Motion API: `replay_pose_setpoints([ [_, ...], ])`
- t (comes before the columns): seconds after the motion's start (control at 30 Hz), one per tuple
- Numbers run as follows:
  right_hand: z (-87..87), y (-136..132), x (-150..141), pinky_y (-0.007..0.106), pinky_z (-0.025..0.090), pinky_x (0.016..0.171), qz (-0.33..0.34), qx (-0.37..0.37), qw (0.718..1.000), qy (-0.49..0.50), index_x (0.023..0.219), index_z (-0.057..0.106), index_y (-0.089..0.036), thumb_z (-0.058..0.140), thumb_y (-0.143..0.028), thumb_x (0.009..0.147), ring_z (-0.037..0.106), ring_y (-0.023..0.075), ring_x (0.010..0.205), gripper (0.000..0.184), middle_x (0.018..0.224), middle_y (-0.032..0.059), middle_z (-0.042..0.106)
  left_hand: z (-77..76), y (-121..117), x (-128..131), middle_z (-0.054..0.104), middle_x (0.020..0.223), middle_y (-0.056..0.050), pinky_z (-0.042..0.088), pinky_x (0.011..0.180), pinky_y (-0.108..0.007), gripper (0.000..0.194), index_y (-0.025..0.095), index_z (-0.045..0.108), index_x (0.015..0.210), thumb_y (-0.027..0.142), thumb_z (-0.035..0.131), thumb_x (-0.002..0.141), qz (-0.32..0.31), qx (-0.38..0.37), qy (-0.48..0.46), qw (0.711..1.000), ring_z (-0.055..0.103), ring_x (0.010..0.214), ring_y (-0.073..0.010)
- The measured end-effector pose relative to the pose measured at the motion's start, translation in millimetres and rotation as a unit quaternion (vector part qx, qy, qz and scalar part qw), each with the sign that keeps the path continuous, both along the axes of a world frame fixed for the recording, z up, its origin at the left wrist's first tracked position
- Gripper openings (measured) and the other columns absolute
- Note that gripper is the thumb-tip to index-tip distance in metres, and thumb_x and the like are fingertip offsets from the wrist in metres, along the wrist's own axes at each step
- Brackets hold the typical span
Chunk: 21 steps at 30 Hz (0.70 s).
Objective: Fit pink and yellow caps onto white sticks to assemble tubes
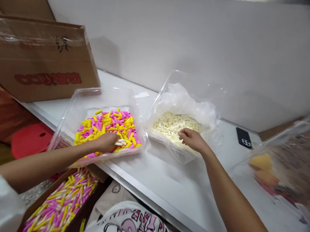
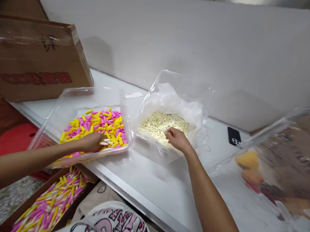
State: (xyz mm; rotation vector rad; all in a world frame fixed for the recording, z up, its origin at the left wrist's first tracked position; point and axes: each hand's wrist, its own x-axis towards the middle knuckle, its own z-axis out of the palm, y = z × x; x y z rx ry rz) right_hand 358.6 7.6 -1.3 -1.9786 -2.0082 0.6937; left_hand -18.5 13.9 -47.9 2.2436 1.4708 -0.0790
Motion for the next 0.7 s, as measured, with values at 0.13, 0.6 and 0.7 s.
replay_pose_setpoints([
  [0.13, -16.7, 22, -7, 0.023, 0.041, 0.063, 0.018, -0.007, 0.996, -0.083, 0.08, 0.06, -0.016, 0.051, -0.028, 0.081, 0.06, 0.0159, 0.074, 0.015, 0.08, 0.0057, 0.066, 1.3, 5, -1, 0.063, 0.072, -0.005, 0.034, 0.055, -0.025, 0.012, 0.017, 0.058, 0.073, 0.029, 0.056, 0.071, 0.03, -0.025, -0.059, 0.997, 0.057, 0.066, -0.0193],
  [0.6, -12.1, 5, -35, 0.024, 0.039, 0.063, 0.005, 0.046, 0.995, -0.088, 0.079, 0.055, -0.015, 0.036, -0.027, 0.091, 0.059, 0.0159, 0.074, 0.025, 0.084, 0.0093, 0.064, 61.8, -51, 82, 0.047, 0.057, 0.004, 0.031, 0.043, -0.017, 0.036, 0.012, 0.064, 0.091, 0.032, 0.077, 0.064, 0.201, -0.252, -0.713, 0.622, 0.041, 0.049, -0.0054],
  [0.7, 8.6, -32, -43, 0.022, 0.043, 0.061, -0.003, 0.076, 0.995, 0.063, 0.094, 0.05, -0.018, 0.031, -0.035, 0.094, 0.059, 0.0123, 0.071, 0.025, 0.087, 0.0045, 0.063, 56.4, -63, 102, 0.054, 0.065, 0.0, 0.038, 0.046, -0.017, 0.03, 0.011, 0.064, 0.085, 0.035, 0.073, 0.069, 0.182, -0.245, -0.734, 0.607, 0.047, 0.056, -0.0071],
])
